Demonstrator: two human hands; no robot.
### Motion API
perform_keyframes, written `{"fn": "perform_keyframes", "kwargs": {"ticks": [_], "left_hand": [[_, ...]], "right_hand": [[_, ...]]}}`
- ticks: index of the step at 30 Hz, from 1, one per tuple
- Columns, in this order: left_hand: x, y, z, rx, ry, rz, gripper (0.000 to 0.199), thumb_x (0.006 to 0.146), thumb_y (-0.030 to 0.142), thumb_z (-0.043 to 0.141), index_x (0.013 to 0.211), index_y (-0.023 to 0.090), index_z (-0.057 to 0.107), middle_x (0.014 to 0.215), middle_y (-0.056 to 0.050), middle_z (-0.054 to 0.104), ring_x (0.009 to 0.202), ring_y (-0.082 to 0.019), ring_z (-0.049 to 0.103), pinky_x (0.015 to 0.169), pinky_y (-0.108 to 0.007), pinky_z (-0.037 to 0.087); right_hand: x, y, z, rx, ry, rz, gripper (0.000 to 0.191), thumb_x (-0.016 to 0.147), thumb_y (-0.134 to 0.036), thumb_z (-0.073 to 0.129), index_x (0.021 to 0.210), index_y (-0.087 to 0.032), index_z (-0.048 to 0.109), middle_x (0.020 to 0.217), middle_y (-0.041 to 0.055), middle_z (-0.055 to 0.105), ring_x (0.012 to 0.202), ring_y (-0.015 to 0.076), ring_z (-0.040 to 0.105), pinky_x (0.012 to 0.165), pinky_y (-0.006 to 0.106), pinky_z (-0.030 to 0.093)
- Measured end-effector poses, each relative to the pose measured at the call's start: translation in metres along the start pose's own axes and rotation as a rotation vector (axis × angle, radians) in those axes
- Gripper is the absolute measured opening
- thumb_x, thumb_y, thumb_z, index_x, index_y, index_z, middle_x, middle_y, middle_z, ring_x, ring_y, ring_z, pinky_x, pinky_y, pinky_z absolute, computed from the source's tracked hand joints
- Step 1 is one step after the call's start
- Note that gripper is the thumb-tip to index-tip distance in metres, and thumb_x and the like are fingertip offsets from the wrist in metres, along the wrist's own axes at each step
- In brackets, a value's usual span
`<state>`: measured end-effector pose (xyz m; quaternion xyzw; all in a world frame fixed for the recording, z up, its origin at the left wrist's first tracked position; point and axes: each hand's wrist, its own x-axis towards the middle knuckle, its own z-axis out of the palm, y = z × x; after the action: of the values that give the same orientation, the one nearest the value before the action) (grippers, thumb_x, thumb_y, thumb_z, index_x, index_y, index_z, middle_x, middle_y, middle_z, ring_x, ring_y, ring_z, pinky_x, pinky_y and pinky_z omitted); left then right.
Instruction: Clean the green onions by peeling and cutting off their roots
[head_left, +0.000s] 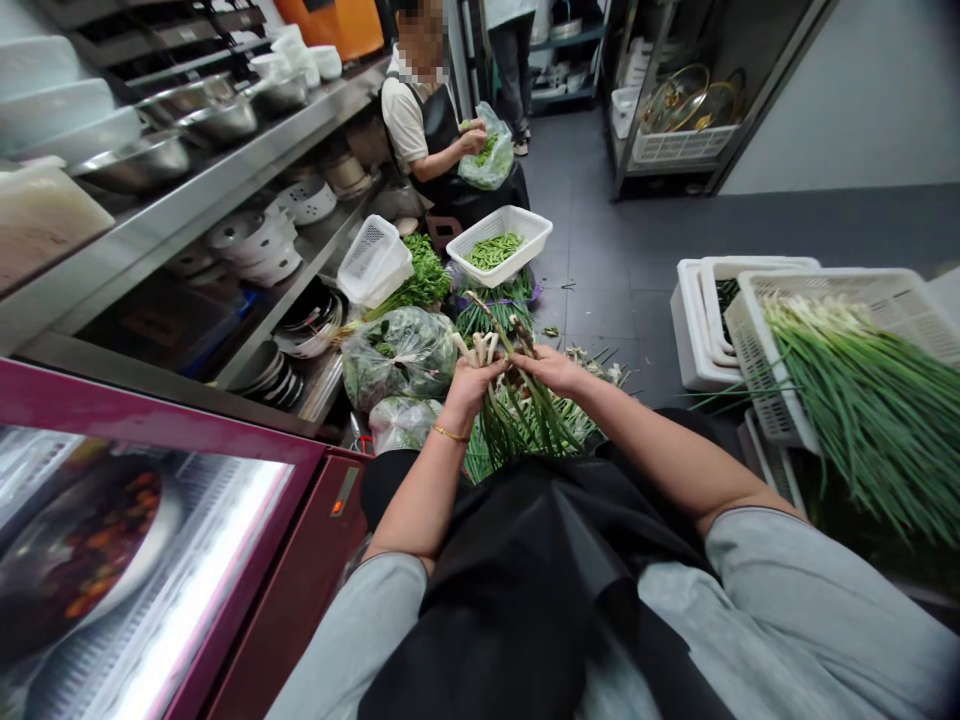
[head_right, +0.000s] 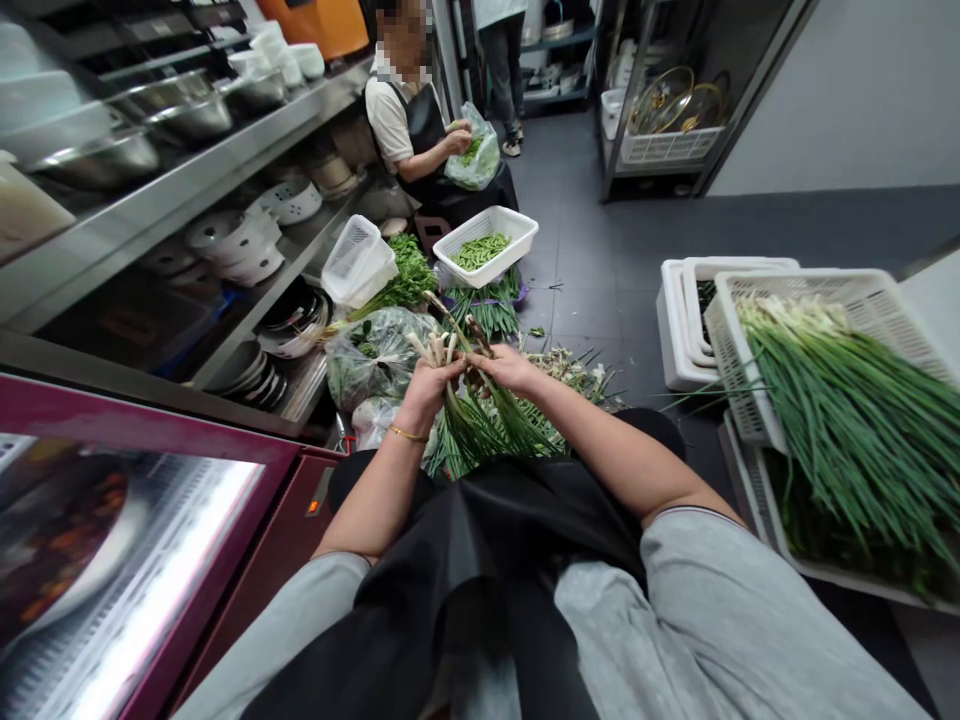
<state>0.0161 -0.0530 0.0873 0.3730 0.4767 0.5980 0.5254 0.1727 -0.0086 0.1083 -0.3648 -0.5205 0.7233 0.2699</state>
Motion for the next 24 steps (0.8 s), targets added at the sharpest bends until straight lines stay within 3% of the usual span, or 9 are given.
{"fn": "perform_keyframes", "kwargs": {"ticks": [3,5,12,16,20,24], "left_hand": [[0.001,0.002,-0.014,0.046,-0.004,-0.021,0.027,0.055,0.028,0.082,0.07,0.014,0.065,0.061,0.0,0.061,0.048,-0.007,0.048,0.045,-0.02,0.035],[0.001,0.008,-0.03,0.049,0.001,-0.05,0.03,0.054,0.03,0.082,0.071,0.013,0.064,0.058,0.0,0.06,0.045,-0.007,0.048,0.042,-0.02,0.031],[0.001,0.03,-0.079,0.066,0.052,-0.051,0.031,0.051,0.026,0.083,0.069,0.013,0.062,0.055,0.001,0.058,0.048,-0.009,0.053,0.041,-0.018,0.034],[0.001,0.027,-0.086,0.136,0.027,-0.06,0.031,0.05,0.027,0.084,0.067,0.013,0.062,0.055,0.001,0.057,0.048,-0.008,0.051,0.041,-0.018,0.034],[-0.001,0.02,-0.092,0.174,-0.066,-0.129,0.031,0.052,0.029,0.085,0.067,0.014,0.062,0.055,0.0,0.059,0.047,-0.008,0.051,0.041,-0.019,0.035],[-0.002,0.012,-0.095,0.16,0.013,-0.153,0.034,0.051,0.03,0.085,0.072,0.014,0.064,0.056,0.001,0.06,0.047,-0.01,0.053,0.041,-0.019,0.033]], "right_hand": [[-0.009,0.001,-0.016,-0.034,0.05,-0.043,0.042,0.07,-0.053,0.075,0.08,-0.014,0.062,0.052,-0.0015,0.055,0.037,0.0059,0.042,0.032,0.018,0.031],[-0.019,-0.003,-0.036,-0.12,0.016,-0.044,0.043,0.071,-0.054,0.073,0.081,-0.013,0.064,0.05,-0.0037,0.05,0.036,0.0038,0.036,0.032,0.017,0.025],[-0.056,-0.038,-0.109,-0.548,-0.168,0.06,0.051,0.076,-0.06,0.064,0.093,-0.013,0.071,0.053,-0.0031,0.046,0.043,0.0056,0.037,0.04,0.02,0.027],[-0.069,-0.056,-0.139,-0.714,-0.144,0.117,0.054,0.076,-0.064,0.06,0.092,-0.014,0.073,0.052,-0.0034,0.042,0.044,0.006,0.034,0.043,0.022,0.026],[-0.084,-0.067,-0.176,-0.723,-0.122,0.147,0.053,0.077,-0.062,0.061,0.094,-0.013,0.071,0.053,-0.0042,0.039,0.046,0.0058,0.032,0.044,0.022,0.024],[-0.105,-0.073,-0.218,-0.656,0.046,0.176,0.05,0.083,-0.055,0.06,0.097,-0.009,0.069,0.056,-0.0038,0.039,0.046,0.0048,0.031,0.045,0.025,0.02]]}}
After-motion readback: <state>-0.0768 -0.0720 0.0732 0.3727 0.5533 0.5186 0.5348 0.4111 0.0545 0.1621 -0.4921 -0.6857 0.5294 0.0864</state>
